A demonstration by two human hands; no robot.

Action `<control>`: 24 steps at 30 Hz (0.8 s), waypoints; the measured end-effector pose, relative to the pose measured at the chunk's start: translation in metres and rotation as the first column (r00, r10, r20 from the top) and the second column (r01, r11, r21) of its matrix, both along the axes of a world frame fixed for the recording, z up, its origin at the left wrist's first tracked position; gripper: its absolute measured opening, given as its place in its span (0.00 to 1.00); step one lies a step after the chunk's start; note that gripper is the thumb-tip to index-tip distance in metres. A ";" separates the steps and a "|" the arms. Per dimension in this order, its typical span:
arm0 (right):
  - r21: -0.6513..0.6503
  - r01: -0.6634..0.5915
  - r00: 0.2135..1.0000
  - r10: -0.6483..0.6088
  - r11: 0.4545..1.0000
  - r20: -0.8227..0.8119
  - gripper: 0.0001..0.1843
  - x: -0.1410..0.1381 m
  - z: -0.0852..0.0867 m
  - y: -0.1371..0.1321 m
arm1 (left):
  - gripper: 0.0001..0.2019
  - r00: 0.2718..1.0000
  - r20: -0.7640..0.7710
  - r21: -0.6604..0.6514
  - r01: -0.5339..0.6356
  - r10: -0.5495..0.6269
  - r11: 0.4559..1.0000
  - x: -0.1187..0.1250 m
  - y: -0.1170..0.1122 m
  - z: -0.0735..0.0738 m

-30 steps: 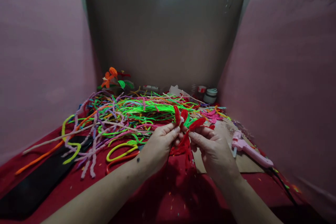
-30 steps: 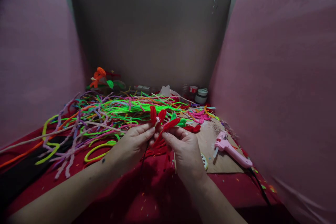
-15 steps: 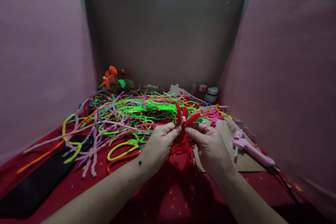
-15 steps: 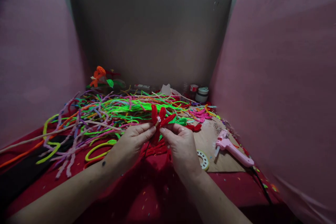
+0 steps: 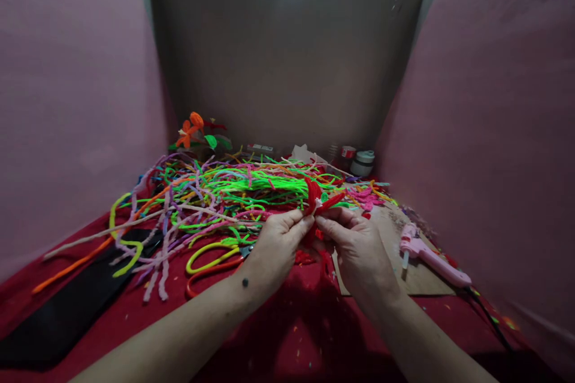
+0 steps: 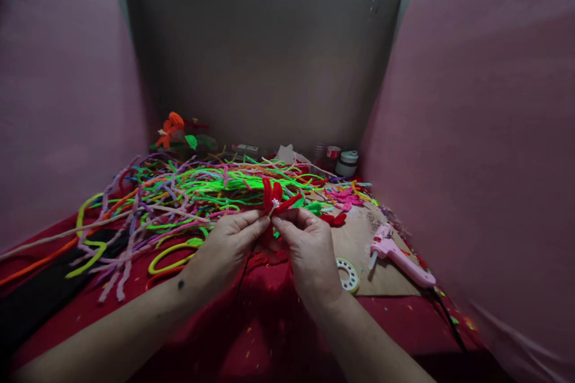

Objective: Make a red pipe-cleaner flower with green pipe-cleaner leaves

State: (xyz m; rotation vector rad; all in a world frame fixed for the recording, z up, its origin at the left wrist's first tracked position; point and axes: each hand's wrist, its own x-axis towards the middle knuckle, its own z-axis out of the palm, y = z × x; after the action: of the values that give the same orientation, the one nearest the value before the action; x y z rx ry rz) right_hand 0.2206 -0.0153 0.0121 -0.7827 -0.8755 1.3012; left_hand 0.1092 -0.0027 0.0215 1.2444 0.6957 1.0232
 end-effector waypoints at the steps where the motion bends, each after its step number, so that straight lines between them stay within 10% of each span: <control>1: 0.003 -0.001 1.000 0.001 1.000 -0.008 0.06 -0.001 0.001 0.000 | 0.11 1.000 -0.004 0.008 0.003 -0.003 1.000 0.000 0.000 0.001; 24: 0.142 0.006 1.000 -0.004 0.990 -0.011 0.06 0.008 -0.002 0.005 | 0.11 0.997 -0.059 0.053 0.050 -0.047 0.997 -0.007 0.002 -0.002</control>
State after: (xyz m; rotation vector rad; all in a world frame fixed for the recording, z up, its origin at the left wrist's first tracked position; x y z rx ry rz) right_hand 0.2284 -0.0103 0.0103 -0.6648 -0.9465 1.2228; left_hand 0.1018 -0.0005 0.0193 1.3365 0.6826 0.9751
